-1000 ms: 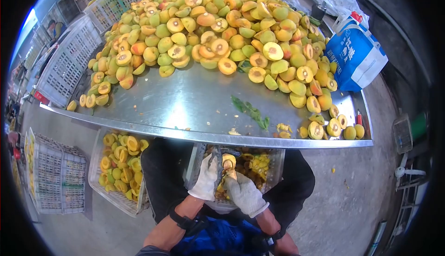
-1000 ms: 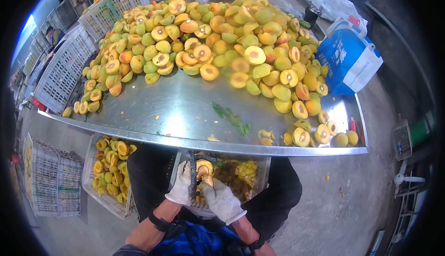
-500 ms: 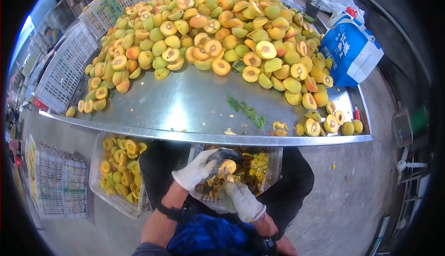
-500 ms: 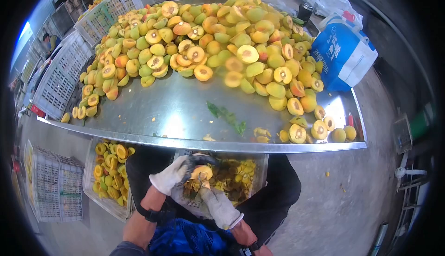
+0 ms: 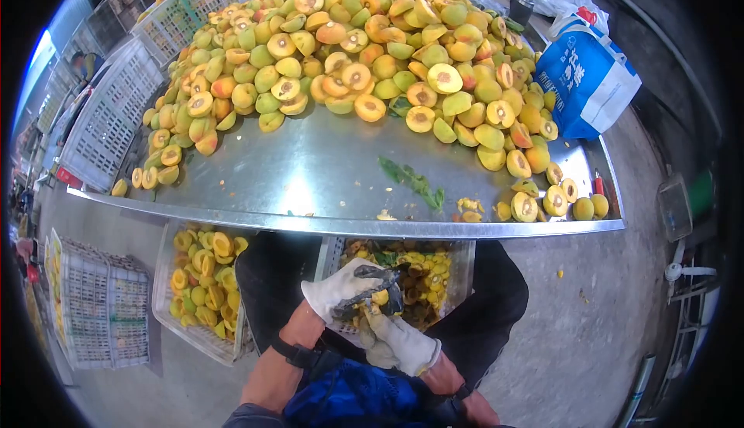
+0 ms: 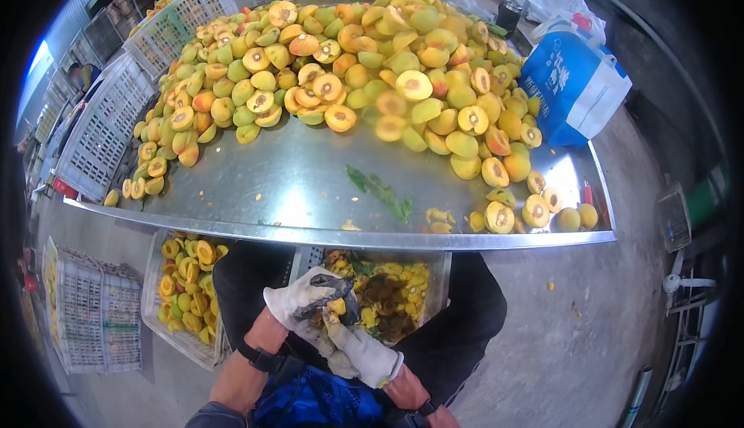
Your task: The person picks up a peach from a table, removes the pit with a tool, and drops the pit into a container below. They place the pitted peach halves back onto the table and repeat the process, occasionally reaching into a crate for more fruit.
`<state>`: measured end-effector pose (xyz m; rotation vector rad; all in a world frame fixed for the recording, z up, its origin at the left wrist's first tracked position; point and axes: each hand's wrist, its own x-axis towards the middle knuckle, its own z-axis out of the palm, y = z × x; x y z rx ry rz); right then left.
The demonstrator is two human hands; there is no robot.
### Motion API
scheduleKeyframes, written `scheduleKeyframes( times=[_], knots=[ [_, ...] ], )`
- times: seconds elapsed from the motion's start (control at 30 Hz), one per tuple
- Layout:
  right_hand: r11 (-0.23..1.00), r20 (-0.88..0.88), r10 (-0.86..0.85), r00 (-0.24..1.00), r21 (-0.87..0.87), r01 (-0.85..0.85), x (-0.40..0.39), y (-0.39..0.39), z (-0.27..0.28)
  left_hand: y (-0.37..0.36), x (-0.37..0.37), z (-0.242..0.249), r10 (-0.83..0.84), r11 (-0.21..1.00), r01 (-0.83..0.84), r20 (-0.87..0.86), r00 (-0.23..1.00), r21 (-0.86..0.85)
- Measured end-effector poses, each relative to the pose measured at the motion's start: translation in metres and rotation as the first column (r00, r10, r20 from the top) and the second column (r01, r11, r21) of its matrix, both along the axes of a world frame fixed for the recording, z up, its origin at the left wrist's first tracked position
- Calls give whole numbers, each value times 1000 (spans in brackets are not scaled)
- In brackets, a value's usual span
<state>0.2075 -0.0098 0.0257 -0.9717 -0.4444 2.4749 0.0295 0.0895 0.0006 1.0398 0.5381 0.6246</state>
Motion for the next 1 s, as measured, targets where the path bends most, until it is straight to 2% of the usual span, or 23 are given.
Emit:
scheduleKeyframes(
  times=[0.03,0.07,0.2,0.27,0.3,0.33,0.4,0.43,0.47,0.53,0.57,0.67,0.7,0.73,0.77,0.8,0.83,0.87,0.93,0.97,1.0],
  knots=[
    [996,-68,1,998,-94,-7,1,0,1,3,-1,2,-36,999,36,0,999,1],
    [994,-119,-21,993,-108,8,0,-1,3,4,-1,2,-75,997,75,0,997,4],
    [994,-270,-81,959,-91,59,-6,1,4,-3,10,-5,91,962,-40,180,979,-271],
    [993,-330,-95,939,-96,66,-7,3,-4,-15,15,-46,341,874,-218,227,912,-435],
    [991,-361,-99,927,-122,58,-6,4,-10,-19,18,-50,462,803,-294,231,856,-518],
    [988,-389,-100,916,-146,46,-4,4,-13,-22,21,-55,511,760,-329,202,836,-560],
    [997,-88,-63,994,29,66,-1,3,-15,-24,27,-60,601,663,-394,140,787,-636],
    [991,-18,-35,999,127,37,0,3,-16,-26,24,-64,567,721,-313,266,780,-619],
    [976,59,-15,998,220,2,1,2,-18,-28,22,-64,594,700,-319,274,756,-638],
    [902,60,70,996,422,-89,8,3,-20,-32,30,-18,650,658,-330,288,704,-677],
    [932,99,48,994,352,-80,8,2,-7,-29,34,2,707,616,-378,275,651,-691],
    [974,-142,65,988,224,-32,28,-3,-19,-29,7,-3,798,497,-589,69,599,-637],
    [939,-55,122,991,331,-97,35,-3,-32,-34,2,39,807,476,-802,-183,561,-360],
    [938,92,106,990,321,-130,38,-2,-32,-33,-16,46,838,456,-815,-135,528,-359],
    [938,231,85,969,309,-156,37,1,-31,-35,-42,38,875,461,-818,21,485,-344],
    [938,363,67,929,294,-183,36,3,-31,-35,-57,51,872,476,-811,59,486,-340],
    [933,396,59,916,305,-192,36,6,-30,-34,-63,61,875,461,-849,-26,483,-258],
    [889,404,2,915,419,-187,28,9,-29,-35,-69,66,878,443,-879,-114,465,-176],
    [772,406,-128,905,613,-166,7,14,-17,-38,-69,51,837,490,-871,-307,454,47],
    [743,485,-113,867,621,-250,-1,25,12,-39,-54,59,824,522,-834,-362,437,181],
    [601,512,-186,839,735,-315,-4,32,30,-42,-50,37,834,552,-789,-167,526,269]
  ],
)
